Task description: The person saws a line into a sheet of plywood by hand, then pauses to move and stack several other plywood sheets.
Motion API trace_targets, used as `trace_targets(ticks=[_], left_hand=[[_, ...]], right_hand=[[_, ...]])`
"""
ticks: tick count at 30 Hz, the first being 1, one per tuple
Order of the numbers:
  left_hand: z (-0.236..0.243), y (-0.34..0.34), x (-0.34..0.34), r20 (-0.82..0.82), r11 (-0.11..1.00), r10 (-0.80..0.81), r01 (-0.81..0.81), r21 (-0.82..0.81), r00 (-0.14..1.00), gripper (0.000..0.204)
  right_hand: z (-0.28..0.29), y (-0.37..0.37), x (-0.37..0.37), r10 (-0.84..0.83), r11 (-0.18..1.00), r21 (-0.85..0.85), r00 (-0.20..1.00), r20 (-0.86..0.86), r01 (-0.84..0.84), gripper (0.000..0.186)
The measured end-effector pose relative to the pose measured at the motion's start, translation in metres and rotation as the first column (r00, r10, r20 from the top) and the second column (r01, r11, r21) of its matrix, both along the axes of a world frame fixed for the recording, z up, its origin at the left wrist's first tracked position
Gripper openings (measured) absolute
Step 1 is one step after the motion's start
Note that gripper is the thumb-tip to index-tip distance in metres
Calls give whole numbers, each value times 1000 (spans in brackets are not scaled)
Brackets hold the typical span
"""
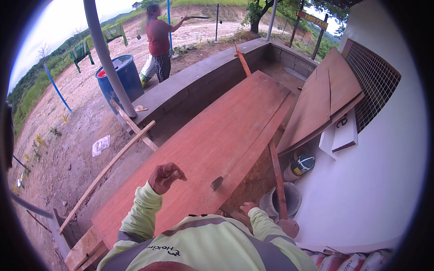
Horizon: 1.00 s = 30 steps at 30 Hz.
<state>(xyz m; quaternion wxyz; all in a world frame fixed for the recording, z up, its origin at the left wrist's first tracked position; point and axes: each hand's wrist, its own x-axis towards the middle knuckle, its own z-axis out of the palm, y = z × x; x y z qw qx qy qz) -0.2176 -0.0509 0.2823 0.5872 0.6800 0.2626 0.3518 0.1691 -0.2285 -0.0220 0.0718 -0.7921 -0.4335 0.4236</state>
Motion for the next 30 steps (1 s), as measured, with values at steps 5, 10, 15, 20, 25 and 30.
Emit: trace_targets(ticks=[5,10,15,20,25,30], left_hand=[[156,-11,24,414,901,-384,239,362,825,74],[232,-33,79,539,667,-727,252,701,426,82],[253,-67,121,517,623,-759,210,753,396,71],[241,-78,141,501,653,-707,189,733,499,59],[169,-62,104,117,715,-521,357,602,846,46],[13,-50,27,-412,919,-276,364,151,869,43]], right_hand=[[-60,-67,35,498,822,-378,860,115,-425,51],[-80,-91,72,631,699,-492,771,84,-519,47],[-64,-72,72,511,810,-404,850,128,-426,47],[-40,-61,43,372,908,-266,916,153,-324,47],[-14,-82,21,157,976,-173,974,161,-128,48],[-25,-114,21,62,964,-266,989,133,-24,51]])
